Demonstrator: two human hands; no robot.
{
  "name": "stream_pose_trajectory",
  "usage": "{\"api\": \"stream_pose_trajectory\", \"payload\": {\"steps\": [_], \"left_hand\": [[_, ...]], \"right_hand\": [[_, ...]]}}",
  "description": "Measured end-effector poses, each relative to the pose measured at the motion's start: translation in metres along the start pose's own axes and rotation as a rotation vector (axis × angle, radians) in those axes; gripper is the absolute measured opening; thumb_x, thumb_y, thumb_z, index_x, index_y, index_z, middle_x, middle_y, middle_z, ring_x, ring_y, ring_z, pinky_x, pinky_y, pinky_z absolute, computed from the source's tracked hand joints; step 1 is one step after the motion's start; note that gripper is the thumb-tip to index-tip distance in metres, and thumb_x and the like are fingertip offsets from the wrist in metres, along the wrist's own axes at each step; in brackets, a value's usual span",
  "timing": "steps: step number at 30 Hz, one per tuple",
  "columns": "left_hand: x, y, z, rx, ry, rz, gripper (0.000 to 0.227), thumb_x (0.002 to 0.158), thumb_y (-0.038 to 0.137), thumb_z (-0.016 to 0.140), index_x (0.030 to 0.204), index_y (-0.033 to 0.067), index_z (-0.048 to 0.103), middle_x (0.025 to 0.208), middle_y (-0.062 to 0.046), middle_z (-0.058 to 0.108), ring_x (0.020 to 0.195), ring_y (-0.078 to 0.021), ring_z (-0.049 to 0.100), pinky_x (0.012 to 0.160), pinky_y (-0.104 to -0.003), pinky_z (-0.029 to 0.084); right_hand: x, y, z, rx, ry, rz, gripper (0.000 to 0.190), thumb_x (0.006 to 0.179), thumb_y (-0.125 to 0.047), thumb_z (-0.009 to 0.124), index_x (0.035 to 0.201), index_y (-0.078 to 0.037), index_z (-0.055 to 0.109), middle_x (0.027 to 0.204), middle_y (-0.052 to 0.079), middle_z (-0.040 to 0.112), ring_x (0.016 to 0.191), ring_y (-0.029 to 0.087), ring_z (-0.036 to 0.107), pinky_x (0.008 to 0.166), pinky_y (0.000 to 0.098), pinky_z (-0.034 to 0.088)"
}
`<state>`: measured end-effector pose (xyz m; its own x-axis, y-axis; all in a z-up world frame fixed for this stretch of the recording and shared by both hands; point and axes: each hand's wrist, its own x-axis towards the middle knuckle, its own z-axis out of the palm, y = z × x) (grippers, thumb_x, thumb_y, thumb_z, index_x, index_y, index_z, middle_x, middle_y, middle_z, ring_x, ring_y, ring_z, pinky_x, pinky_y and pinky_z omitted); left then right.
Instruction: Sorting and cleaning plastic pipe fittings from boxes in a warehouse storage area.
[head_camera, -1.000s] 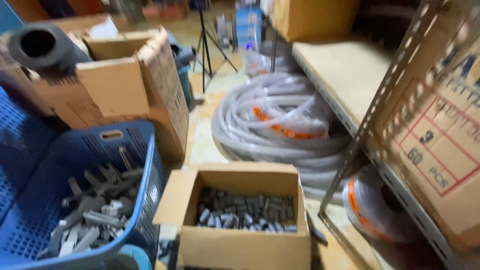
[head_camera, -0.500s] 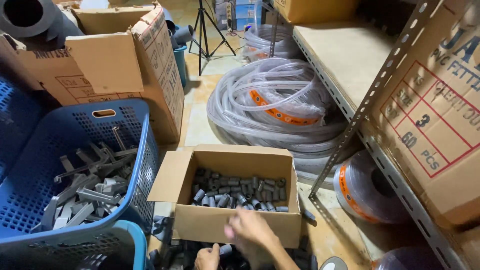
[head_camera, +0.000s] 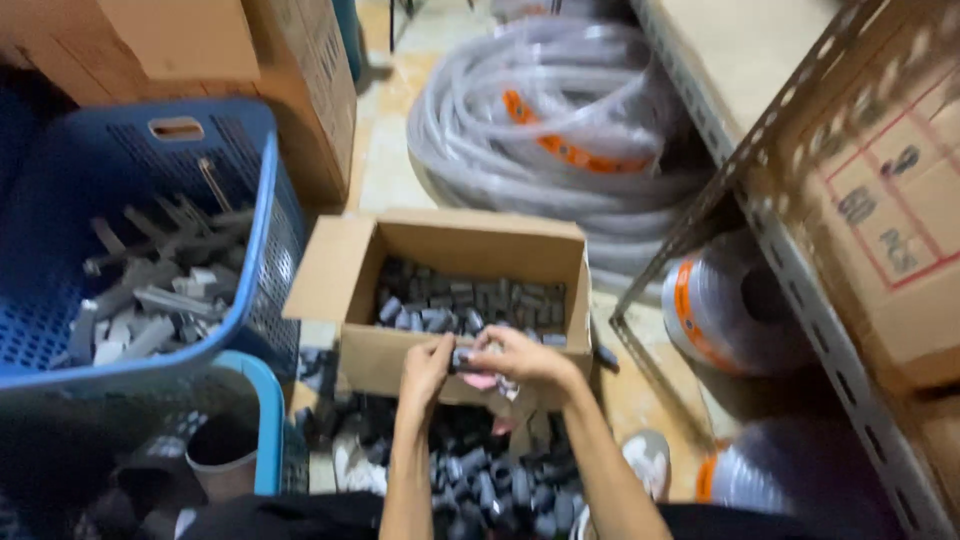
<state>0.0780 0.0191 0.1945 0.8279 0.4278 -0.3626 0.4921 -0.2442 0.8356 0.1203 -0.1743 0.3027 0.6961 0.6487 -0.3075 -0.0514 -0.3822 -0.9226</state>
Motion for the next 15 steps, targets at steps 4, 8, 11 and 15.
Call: {"api": "stream_pose_trajectory", "payload": {"steps": [4, 8, 11, 15], "left_hand": [[-0.025, -0.005, 0.005, 0.074, -0.14, -0.018, 0.05, 0.093, 0.047, 0.058, 0.092, 0.002, 0.081, 0.099, -0.025, 0.076, 0.11, -0.0433, 0.068, 0.091, -0.053, 0.049], [-0.023, 0.015, 0.024, -0.048, -0.005, -0.004, 0.048, 0.094, 0.046, 0.054, 0.092, 0.0045, 0.078, 0.086, -0.022, 0.075, 0.094, -0.0366, 0.073, 0.081, -0.048, 0.054], [-0.008, -0.009, 0.039, -0.22, 0.028, -0.004, 0.039, 0.097, 0.034, 0.055, 0.105, 0.0005, 0.074, 0.094, -0.022, 0.076, 0.092, -0.0313, 0.074, 0.079, -0.042, 0.057], [-0.026, -0.028, 0.02, 0.017, -0.03, -0.027, 0.045, 0.094, 0.036, 0.053, 0.105, -0.0017, 0.077, 0.104, -0.027, 0.074, 0.108, -0.0451, 0.067, 0.091, -0.056, 0.051]], "right_hand": [[0.004, 0.025, -0.004, -0.029, -0.095, 0.061, 0.033, 0.083, -0.035, 0.076, 0.097, -0.006, 0.071, 0.084, 0.006, 0.065, 0.081, 0.02, 0.056, 0.065, 0.0303, 0.045], [0.055, 0.09, 0.004, 0.063, 0.301, 0.059, 0.047, 0.083, -0.055, 0.077, 0.09, -0.009, 0.076, 0.079, 0.01, 0.069, 0.077, 0.02, 0.063, 0.065, 0.0347, 0.05], [0.07, 0.134, 0.003, 0.127, 0.48, 0.085, 0.046, 0.088, -0.055, 0.076, 0.1, -0.01, 0.077, 0.087, 0.007, 0.074, 0.083, 0.018, 0.068, 0.071, 0.0321, 0.054], [0.013, 0.062, 0.006, 0.005, 0.337, 0.121, 0.044, 0.086, -0.038, 0.072, 0.098, 0.004, 0.075, 0.089, 0.021, 0.07, 0.087, 0.032, 0.062, 0.082, 0.046, 0.049]]}}
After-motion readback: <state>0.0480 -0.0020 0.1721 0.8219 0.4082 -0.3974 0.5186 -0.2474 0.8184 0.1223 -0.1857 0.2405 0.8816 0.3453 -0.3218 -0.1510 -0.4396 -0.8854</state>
